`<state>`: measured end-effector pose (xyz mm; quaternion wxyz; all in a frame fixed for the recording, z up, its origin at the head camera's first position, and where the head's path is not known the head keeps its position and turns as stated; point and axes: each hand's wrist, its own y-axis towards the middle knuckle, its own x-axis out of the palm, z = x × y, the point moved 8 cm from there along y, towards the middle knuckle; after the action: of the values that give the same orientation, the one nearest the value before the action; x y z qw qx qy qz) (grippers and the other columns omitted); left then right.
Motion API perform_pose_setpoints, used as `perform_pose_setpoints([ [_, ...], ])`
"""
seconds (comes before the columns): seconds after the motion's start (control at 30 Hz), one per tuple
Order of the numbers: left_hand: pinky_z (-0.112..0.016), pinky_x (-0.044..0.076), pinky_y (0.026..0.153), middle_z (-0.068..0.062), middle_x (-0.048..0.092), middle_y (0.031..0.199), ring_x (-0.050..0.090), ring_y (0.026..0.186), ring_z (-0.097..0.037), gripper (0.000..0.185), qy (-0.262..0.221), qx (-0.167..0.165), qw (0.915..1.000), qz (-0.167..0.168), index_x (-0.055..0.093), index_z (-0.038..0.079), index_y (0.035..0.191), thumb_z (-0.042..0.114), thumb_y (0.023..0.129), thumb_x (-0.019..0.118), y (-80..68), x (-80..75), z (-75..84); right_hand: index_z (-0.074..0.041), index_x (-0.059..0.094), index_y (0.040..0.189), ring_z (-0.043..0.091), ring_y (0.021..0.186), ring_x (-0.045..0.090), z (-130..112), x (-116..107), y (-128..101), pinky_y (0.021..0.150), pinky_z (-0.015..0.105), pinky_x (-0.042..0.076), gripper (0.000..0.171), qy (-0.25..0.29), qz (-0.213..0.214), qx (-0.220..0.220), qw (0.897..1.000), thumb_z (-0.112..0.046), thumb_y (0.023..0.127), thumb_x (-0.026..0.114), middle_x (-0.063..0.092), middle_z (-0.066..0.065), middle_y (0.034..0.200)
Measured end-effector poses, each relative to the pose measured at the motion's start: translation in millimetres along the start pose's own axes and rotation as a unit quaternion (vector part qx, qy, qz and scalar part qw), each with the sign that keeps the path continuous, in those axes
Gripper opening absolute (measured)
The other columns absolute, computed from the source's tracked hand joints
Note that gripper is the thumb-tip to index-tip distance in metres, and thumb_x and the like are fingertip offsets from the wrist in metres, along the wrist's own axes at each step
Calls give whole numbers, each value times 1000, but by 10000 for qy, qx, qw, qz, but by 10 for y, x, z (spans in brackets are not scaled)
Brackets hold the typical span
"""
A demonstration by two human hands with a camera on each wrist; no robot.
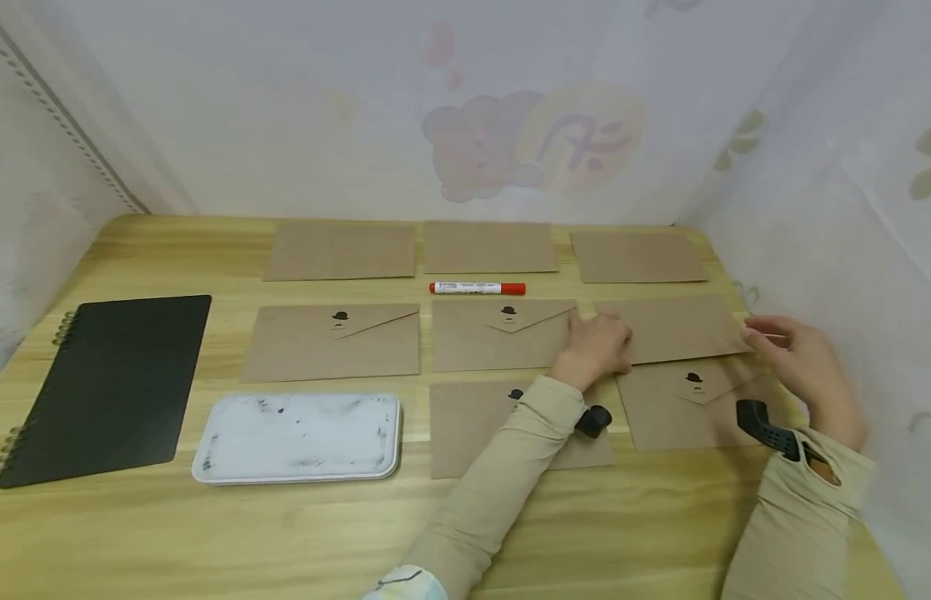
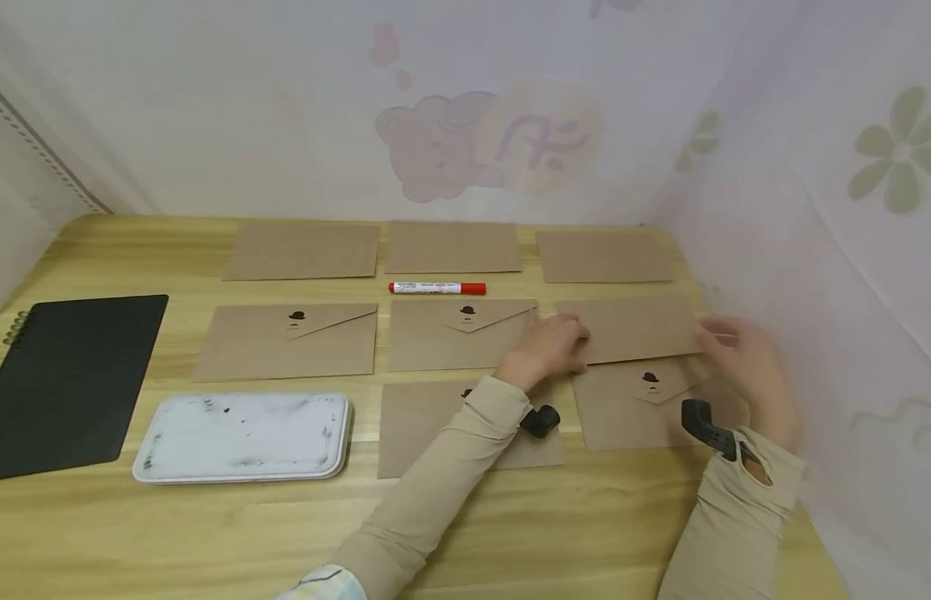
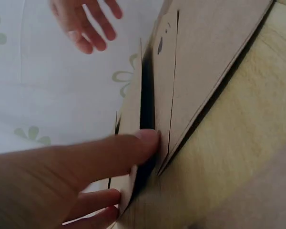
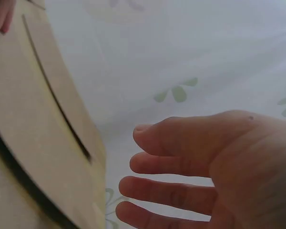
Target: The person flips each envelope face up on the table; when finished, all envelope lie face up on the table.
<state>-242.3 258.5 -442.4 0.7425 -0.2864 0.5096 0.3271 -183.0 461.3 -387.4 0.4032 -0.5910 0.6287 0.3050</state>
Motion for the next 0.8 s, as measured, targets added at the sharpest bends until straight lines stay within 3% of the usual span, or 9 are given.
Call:
perform_pose_setpoints([
  [0.17,-53,25,98,11,59,105,51,99,-5,27,-710,125,9974,62,67,26,109,40,85,66,-43,-25,-12,10,45,128,54,110,42,-29,51,-3,81,61,36,51,-26,-6,-113,9999,-32,98,44,43,38,125],
  [0.3,-57,20,101,12,63,90,54,87,-5,19,-1104,267,9931,301,70,23,96,38,87,64,-70,-91,-20,9,48,117,54,107,44,-26,51,7,81,59,37,45,-58,232,35,9997,-32,98,44,46,39,118],
  [0.47,-58,18,102,14,56,70,48,72,-3,13,-1530,377,9852,671,67,21,84,28,90,58,-90,-159,-96,13,42,111,52,106,41,-12,50,45,82,58,34,50,135,618,401,9972,-35,100,30,44,39,114],
  [0.63,-47,27,96,9,52,65,45,64,-5,20,-2039,426,9754,720,58,16,78,20,95,49,-87,-188,-138,15,45,115,50,112,36,29,-16,30,91,58,28,61,516,995,544,9922,-38,101,19,41,36,119],
  [0.7,-38,33,86,8,53,67,47,65,-5,21,-2045,464,9751,717,58,16,79,19,96,46,-83,-208,-142,14,50,107,47,119,35,31,-55,20,98,50,27,60,630,1228,452,9894,-37,101,20,42,32,127],
  [0.8,-29,33,71,6,55,73,50,68,-7,22,-1920,512,9778,670,60,14,87,20,99,43,-76,-230,-142,11,54,95,28,119,43,35,-91,-1,95,29,31,48,715,1567,304,9846,-30,99,30,49,23,128],
])
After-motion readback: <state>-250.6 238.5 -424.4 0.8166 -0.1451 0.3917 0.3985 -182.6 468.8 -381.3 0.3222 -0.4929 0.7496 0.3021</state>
